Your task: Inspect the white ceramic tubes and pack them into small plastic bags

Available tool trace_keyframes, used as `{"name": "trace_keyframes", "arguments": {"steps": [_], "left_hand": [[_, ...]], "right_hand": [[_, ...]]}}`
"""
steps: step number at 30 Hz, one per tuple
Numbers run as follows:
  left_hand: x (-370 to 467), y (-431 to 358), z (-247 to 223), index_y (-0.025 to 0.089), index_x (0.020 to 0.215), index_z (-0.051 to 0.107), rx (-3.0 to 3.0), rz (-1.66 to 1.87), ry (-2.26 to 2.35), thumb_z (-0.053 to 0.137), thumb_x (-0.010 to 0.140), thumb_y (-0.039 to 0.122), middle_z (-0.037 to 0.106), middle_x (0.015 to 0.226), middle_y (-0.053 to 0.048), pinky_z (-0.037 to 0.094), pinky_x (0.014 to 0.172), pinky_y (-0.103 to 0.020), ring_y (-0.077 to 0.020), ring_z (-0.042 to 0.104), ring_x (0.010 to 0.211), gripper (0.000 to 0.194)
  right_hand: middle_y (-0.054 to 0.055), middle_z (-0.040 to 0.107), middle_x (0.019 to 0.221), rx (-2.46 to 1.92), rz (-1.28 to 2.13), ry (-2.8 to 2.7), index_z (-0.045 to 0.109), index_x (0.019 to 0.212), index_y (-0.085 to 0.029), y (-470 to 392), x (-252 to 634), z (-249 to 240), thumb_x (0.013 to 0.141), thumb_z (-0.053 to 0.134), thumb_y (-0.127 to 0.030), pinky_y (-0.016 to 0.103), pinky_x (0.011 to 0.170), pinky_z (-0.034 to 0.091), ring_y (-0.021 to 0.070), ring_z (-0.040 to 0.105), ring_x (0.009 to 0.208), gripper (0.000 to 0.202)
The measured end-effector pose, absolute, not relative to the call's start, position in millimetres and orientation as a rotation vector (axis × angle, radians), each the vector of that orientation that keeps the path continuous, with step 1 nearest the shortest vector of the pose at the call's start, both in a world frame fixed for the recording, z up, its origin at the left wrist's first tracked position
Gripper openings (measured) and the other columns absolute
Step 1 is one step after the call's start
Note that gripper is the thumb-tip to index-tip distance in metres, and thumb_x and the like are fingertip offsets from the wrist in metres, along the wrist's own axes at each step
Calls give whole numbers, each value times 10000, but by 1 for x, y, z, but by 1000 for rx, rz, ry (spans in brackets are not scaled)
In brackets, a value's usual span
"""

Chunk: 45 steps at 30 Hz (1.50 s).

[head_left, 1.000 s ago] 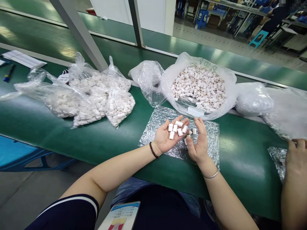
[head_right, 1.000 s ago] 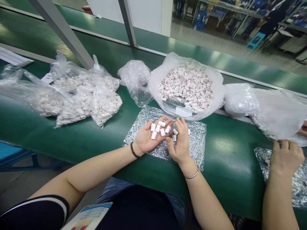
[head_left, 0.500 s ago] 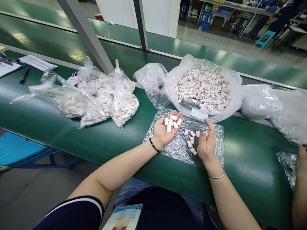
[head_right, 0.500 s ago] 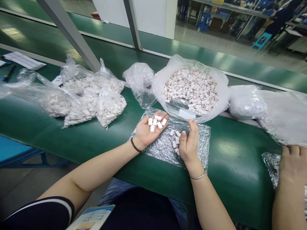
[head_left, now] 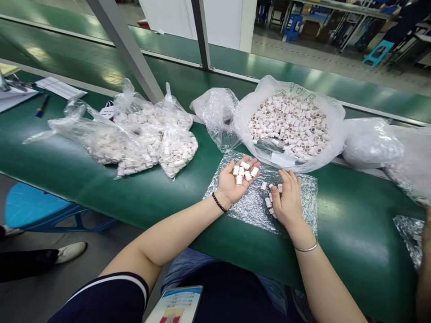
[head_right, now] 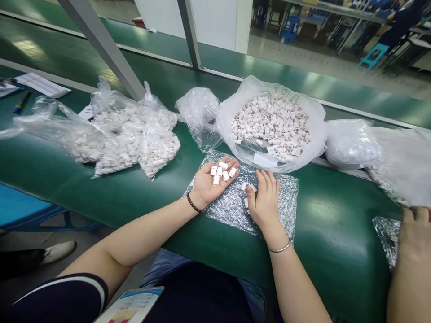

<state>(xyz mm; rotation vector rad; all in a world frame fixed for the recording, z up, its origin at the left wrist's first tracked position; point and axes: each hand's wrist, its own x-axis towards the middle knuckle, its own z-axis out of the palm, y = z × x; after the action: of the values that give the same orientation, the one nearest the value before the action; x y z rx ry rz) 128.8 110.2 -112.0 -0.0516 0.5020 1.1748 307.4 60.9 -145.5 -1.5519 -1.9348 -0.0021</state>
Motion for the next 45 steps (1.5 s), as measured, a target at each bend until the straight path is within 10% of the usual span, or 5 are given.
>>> {"name": "trace_keyframes", "arguments": {"steps": [16,45], "left_hand": [[135,97,-110,57,1425,403,13,981,442,284,1004,369,605,1288,-230,551,863,-390,-294,642,1127,538],[134,93,-112,51,1412,432,84,857,302,269,982,500,601,1306,-213,453,987,-455,-297,637,1109,643]], "right_hand": [[154,578,1290,-1053,-12,-2119,419,1388,-194,52,293,-133,906,556,-219,608,1085,383,315,443,1337,502],[144,499,1340,-1125,-63,-2039,419,1358,-247,54,294,-131,906,559,-294,614,1040,429,350,404,1353,475]]}}
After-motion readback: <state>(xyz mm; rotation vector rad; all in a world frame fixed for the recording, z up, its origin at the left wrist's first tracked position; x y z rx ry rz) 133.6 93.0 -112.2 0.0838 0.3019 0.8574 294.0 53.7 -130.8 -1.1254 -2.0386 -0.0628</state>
